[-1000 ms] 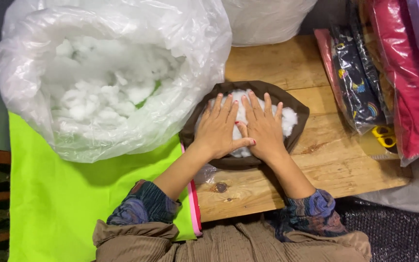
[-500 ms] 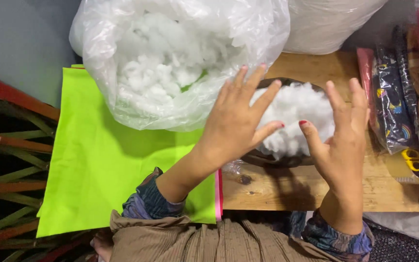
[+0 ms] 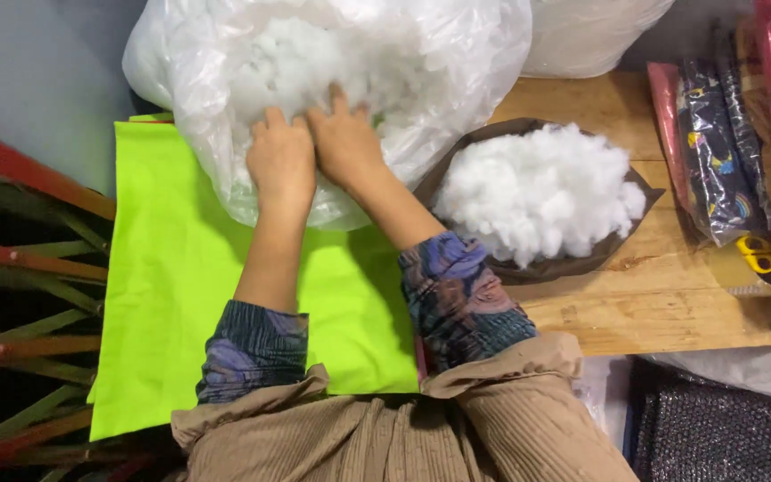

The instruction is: Stuffing a brown pillowcase with white fiberfill material from a large plastic bag.

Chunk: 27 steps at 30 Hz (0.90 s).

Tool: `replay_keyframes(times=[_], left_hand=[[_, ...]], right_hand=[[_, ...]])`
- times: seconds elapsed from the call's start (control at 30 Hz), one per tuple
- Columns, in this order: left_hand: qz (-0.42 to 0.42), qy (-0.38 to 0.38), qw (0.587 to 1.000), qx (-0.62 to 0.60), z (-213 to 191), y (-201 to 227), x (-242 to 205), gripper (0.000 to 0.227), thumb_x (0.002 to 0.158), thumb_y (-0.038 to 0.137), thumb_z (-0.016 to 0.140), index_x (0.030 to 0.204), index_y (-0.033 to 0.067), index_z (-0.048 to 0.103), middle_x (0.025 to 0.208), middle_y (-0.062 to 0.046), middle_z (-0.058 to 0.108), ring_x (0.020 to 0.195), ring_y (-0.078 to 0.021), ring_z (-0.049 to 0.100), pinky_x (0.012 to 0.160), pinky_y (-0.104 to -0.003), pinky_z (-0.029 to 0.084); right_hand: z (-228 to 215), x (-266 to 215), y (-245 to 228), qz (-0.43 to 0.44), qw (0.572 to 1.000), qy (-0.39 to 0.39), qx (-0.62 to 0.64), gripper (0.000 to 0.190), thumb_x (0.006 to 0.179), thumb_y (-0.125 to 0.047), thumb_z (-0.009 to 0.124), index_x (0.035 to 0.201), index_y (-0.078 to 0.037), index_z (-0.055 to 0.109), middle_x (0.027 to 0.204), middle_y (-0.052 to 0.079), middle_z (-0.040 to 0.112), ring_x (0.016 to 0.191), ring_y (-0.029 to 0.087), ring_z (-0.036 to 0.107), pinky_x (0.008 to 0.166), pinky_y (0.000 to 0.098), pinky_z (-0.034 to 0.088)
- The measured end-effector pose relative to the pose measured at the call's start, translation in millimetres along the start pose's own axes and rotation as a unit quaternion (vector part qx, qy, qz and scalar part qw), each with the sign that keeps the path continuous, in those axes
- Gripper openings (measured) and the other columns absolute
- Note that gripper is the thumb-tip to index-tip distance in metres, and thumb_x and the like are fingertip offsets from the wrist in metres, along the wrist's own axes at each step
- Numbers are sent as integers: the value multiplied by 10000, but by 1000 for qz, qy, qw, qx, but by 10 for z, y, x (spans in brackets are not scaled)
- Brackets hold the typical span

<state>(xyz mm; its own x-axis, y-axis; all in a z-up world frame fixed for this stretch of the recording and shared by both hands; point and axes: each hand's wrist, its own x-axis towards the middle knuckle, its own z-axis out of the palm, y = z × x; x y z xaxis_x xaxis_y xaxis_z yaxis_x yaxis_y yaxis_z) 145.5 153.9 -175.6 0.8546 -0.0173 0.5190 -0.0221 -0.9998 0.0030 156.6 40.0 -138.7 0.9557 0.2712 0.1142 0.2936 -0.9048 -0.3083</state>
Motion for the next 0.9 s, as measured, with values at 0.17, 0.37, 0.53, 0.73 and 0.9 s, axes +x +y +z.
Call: replay_keyframes(times=[0.17, 0.37, 0.53, 0.73, 0.9], left_hand=[[-14, -51, 996, -69, -514, 21, -48, 201, 880, -12, 559, 837, 96, 724, 933, -127, 577, 809, -375, 619, 617, -471, 562], [-2, 0, 951, -308, -1648, 94, 133, 150, 872, -20, 634, 1010, 18, 678, 1055, -139, 600, 805, -369, 643, 686, -492, 501], [30, 79, 903, -420, -2078, 331, 162, 256, 829, -56, 669, 1063, 50, 682, 1051, -92, 661, 868, -278, 672, 736, -385, 508], [-62, -39, 755, -652, -2124, 708, 193, 128, 931, 115, 730, 962, 165, 616, 797, 79, 599, 710, -55, 537, 651, -220, 477], [-120, -124, 339, -925, -1947, 1061, 174, 115, 886, 70, 665, 987, 104, 621, 838, -22, 691, 725, -87, 715, 641, -247, 609]], right_hand=[[-42, -81, 28, -58, 995, 79, 9, 121, 826, 5, 517, 777, -73, 595, 827, 148, 568, 599, 450, 609, 529, 582, 482], [-1400, -531, -32, -106, 977, 146, 110, 51, 850, -94, 653, 880, -121, 685, 863, 57, 741, 761, 290, 702, 666, 417, 492], [-2183, -1046, -3, -58, 893, -3, 447, 424, 970, -75, 491, 1379, -115, 593, 1386, 84, 642, 1141, 165, 707, 900, 272, 612], [-2177, -1389, 272, -5, 846, 29, 532, 593, 960, -548, 497, 1429, -190, 555, 1413, 30, 502, 1378, 281, 523, 1017, 369, 602], [-2163, -1702, 542, -65, 875, 274, 393, 248, 1102, -141, 540, 1210, -6, 718, 1183, 170, 738, 1059, 170, 684, 911, 322, 593]])
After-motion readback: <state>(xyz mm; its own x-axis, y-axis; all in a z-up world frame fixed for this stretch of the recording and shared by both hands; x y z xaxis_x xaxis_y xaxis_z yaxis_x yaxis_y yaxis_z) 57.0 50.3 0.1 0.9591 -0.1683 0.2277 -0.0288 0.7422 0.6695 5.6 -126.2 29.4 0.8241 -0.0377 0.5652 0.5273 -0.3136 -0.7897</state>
